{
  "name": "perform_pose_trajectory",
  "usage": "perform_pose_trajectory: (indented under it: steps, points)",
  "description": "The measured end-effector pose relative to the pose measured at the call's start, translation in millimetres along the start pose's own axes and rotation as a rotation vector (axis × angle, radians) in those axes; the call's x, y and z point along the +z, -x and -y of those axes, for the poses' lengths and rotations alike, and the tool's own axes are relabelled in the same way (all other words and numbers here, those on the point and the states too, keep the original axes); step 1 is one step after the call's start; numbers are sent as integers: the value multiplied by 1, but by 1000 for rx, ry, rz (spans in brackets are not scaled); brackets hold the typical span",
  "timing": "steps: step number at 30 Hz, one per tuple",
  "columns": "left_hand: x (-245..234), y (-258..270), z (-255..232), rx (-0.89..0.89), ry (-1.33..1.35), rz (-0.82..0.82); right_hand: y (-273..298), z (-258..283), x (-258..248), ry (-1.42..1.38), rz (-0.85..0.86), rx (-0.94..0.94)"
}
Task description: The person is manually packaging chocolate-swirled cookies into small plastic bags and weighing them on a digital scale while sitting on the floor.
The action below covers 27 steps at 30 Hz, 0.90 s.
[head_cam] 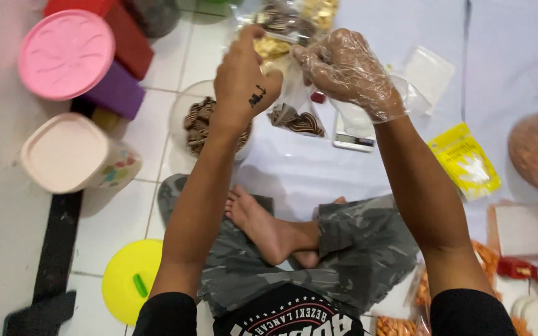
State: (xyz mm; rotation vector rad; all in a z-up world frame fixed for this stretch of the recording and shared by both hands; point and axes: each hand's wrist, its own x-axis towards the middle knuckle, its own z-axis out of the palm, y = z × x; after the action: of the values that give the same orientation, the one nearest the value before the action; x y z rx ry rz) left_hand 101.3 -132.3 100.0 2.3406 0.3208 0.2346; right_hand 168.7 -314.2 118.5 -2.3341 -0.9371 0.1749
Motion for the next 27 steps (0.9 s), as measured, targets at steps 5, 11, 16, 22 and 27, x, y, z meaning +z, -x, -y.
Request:
perform_pose_trajectory:
  steps: [5, 11, 16, 22, 27]
  points:
    - [72, -21, -35, -87, -217, 621, 45, -84, -10, 57, -158, 188]
    - [201, -67, -12, -111, -268, 710, 74, -208, 10, 406, -106, 635]
    - [282, -84, 7, 1, -203, 439, 85, -273, 29, 294, -228, 699]
    - [266, -44, -24, 82, 60, 218, 96, -247, 23, 292, -440, 617]
    - [304, 4, 24, -85, 142, 284, 144, -263, 103, 263, -371, 624]
